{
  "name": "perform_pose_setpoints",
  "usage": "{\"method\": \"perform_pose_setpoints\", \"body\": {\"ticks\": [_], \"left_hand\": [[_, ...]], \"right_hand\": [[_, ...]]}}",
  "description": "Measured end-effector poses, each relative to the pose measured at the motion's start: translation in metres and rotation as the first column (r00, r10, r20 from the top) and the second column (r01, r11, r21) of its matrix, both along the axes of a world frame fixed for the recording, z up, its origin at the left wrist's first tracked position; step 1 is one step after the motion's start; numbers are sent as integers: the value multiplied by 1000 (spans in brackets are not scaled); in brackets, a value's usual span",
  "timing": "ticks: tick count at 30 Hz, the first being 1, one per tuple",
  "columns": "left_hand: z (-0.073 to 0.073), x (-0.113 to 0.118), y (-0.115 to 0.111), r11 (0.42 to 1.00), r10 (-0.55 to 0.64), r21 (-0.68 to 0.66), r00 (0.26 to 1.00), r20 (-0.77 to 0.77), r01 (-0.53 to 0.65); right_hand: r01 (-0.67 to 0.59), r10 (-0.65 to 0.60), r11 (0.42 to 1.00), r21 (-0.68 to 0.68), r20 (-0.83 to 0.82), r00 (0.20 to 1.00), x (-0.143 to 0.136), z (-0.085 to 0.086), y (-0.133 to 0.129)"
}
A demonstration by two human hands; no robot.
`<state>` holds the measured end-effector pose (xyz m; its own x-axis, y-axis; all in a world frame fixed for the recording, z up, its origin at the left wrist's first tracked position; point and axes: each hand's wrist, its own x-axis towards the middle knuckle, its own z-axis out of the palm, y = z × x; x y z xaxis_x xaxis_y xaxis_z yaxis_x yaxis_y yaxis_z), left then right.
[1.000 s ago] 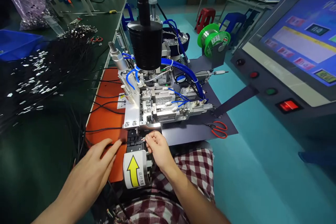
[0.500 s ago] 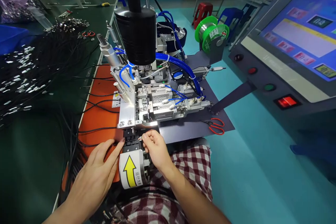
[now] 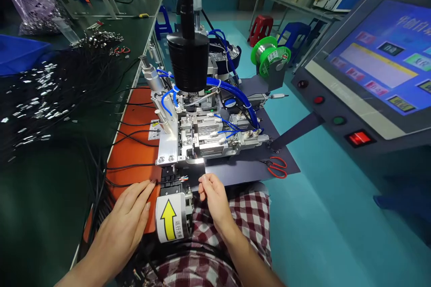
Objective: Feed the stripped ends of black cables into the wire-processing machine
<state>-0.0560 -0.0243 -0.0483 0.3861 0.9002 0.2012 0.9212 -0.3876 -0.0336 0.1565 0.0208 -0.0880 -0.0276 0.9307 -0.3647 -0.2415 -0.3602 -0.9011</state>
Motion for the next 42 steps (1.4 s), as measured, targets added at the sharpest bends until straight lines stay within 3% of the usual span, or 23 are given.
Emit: {"method": "perform_pose_setpoints", "body": {"ticks": [5, 10, 13, 16, 19, 20, 22, 25, 27, 30, 32, 35, 38, 42], "left_hand": [[-1, -2, 2, 1000, 4, -16, 1000, 10, -4], [6, -5, 40, 984, 95, -161, 987, 127, -74], [24, -16, 56, 970, 71, -245, 947, 314, 8], [51, -30, 48, 932, 50, -339, 879, 474, 130], [74, -38, 26, 796, -90, -544, 941, 327, 265], [79, -39, 20, 795, -122, -554, 960, 253, 247], [84, -39, 12, 811, -158, -543, 975, 155, 217], [83, -46, 11, 832, -179, -507, 974, 140, 226], [80, -57, 15, 874, -210, -426, 972, 107, 236], [73, -79, 23, 944, -225, -262, 972, -66, 201], [70, -93, 28, 950, -238, -241, 961, -141, 200], [73, -106, 35, 932, -303, -253, 942, -143, 261], [84, -111, 41, 926, -337, -214, 937, -97, 311], [93, -97, 41, 952, -299, -77, 953, -47, 295]], "right_hand": [[8, -8, 1000, -11, 16, 1000, 3, -5, -3], [-12, 12, 1000, -25, 18, 1000, 3, -3, -6], [-12, 14, 998, -56, 31, 999, 5, 3, -9], [-1, 5, 996, -95, 42, 999, 11, 8, -14], [7, -1, 996, -87, 66, 998, 18, 14, -19], [3, 3, 996, -84, 72, 997, 19, 16, -20], [-14, 21, 996, -85, 78, 997, 20, 21, -22], [-41, 50, 995, -89, 99, 994, 18, 28, -25], [-54, 62, 996, -77, 113, 992, 18, 31, -27], [-59, 66, 996, -69, 106, 992, 18, 33, -27], [-55, 62, 996, -66, 104, 993, 17, 36, -26], [-55, 59, 998, -37, 106, 993, 12, 43, -25], [-72, 71, 997, 1, 139, 988, 6, 53, -25], [-205, 194, 978, 37, 202, 960, -5, 58, -30]]}}
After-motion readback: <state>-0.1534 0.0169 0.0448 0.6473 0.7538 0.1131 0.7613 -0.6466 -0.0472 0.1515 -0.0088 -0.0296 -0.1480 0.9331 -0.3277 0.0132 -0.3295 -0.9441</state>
